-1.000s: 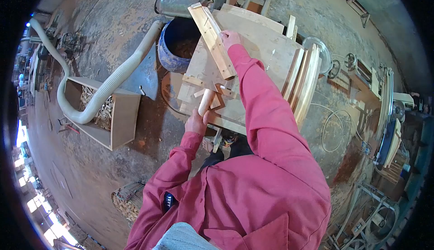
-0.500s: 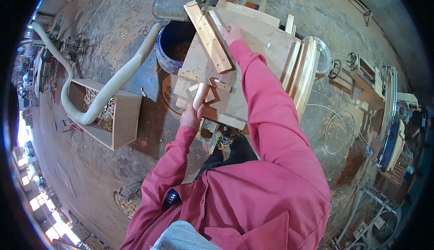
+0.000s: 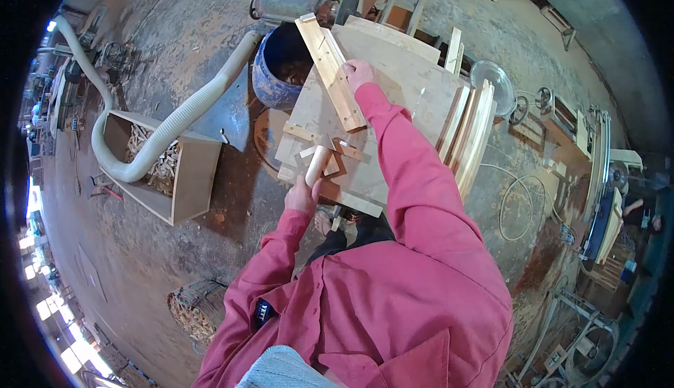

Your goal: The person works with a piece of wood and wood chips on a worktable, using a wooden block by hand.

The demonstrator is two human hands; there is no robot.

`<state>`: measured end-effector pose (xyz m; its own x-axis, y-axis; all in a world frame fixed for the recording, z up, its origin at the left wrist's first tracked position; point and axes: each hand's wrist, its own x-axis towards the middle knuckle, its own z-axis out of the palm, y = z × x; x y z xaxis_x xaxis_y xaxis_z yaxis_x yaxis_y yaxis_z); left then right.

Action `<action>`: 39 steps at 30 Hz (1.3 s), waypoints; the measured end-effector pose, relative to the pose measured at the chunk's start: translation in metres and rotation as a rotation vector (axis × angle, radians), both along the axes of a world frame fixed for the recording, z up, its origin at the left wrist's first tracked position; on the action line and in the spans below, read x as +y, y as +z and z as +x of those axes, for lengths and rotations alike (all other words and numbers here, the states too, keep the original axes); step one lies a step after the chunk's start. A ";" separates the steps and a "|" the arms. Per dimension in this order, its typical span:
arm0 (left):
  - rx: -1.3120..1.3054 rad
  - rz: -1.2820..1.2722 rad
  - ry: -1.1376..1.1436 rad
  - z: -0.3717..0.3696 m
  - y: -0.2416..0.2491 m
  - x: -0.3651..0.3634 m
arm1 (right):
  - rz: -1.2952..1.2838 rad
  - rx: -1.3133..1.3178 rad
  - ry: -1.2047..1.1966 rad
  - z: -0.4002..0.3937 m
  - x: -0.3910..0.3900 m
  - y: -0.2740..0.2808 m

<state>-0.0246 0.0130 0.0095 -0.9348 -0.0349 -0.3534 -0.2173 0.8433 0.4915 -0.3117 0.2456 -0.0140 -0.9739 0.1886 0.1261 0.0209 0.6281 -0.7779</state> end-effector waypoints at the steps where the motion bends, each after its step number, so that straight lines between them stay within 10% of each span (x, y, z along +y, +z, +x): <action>1: -0.005 0.005 0.000 0.000 0.000 0.000 | -0.044 -0.031 0.002 -0.007 -0.003 0.003; 39: 0.082 0.022 -0.016 0.000 -0.030 0.000 | 0.025 0.128 -0.134 -0.013 0.008 -0.001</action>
